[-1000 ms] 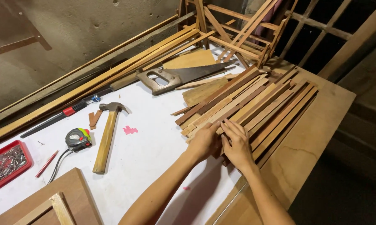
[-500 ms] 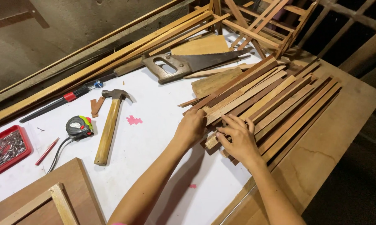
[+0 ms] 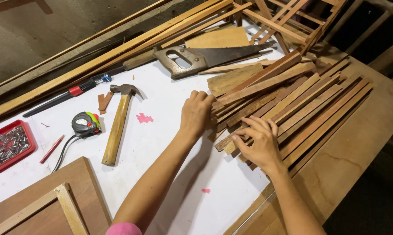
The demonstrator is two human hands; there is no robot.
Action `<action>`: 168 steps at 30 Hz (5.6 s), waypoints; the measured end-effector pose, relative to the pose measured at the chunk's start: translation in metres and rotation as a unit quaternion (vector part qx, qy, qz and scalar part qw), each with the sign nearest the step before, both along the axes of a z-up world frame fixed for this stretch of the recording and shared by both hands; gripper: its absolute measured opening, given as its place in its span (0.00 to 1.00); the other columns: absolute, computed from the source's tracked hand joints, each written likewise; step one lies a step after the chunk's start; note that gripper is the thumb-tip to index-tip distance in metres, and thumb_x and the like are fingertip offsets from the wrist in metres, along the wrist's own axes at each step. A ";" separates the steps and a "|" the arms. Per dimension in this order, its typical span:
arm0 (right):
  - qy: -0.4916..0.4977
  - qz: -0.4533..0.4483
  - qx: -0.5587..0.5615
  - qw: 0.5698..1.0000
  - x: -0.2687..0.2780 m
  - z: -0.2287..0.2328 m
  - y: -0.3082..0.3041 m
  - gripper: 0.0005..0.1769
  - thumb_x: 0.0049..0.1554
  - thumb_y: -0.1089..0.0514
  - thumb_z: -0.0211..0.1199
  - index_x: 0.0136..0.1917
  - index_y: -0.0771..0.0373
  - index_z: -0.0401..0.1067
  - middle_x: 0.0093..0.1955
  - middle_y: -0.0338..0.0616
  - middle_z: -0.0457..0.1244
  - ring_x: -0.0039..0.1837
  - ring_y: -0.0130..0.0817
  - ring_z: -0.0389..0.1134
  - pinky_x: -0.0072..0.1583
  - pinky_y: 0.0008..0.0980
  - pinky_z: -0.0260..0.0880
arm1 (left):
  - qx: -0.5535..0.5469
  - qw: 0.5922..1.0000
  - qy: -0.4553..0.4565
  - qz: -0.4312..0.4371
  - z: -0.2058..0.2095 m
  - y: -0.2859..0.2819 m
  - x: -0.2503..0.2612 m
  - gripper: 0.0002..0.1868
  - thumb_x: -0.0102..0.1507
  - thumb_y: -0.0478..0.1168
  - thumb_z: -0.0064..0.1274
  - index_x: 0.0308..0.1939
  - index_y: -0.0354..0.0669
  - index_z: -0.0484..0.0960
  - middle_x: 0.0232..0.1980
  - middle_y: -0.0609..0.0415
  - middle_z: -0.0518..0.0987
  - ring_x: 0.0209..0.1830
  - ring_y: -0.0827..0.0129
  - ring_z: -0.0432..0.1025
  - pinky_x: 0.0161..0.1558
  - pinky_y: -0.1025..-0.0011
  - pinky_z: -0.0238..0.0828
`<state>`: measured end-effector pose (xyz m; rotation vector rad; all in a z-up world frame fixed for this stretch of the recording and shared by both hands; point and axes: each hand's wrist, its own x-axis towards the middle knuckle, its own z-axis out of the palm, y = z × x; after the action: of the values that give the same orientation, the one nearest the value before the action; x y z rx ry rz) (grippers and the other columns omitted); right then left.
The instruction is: The person is measuring, marking, hammering nails into, and sanding small wooden slats on a workbench.
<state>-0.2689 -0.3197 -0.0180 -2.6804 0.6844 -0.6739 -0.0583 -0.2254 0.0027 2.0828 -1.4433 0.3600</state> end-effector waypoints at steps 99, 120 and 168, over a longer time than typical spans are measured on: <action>-0.151 0.314 -0.117 0.930 0.045 0.028 0.257 0.20 0.53 0.67 0.66 0.58 0.55 0.79 0.60 0.41 0.71 0.68 0.40 0.69 0.73 0.55 0.61 | -0.052 0.987 0.004 0.153 0.036 0.352 -0.107 0.15 0.59 0.34 0.57 0.50 0.47 0.85 0.35 0.51 0.72 0.37 0.60 0.70 0.35 0.64 0.72; -0.159 0.447 -0.111 0.873 0.080 0.018 0.398 0.17 0.56 0.62 0.66 0.60 0.56 0.77 0.61 0.45 0.70 0.66 0.43 0.70 0.71 0.56 0.65 | 0.011 0.952 -0.033 0.304 0.028 0.510 -0.129 0.14 0.62 0.34 0.56 0.51 0.51 0.87 0.34 0.54 0.72 0.35 0.67 0.67 0.32 0.70 0.71; -0.119 0.693 -0.023 0.710 0.167 0.014 0.781 0.20 0.56 0.69 0.60 0.60 0.59 0.78 0.60 0.47 0.69 0.63 0.45 0.67 0.66 0.47 0.66 | -0.008 0.792 0.019 0.610 -0.003 0.850 -0.146 0.17 0.60 0.31 0.58 0.51 0.51 0.88 0.38 0.55 0.75 0.42 0.64 0.68 0.42 0.65 0.70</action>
<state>-0.1022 0.4609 -0.0043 -2.1567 -1.3444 -0.4876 -0.2044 0.6244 -0.0005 2.7044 0.1543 0.7740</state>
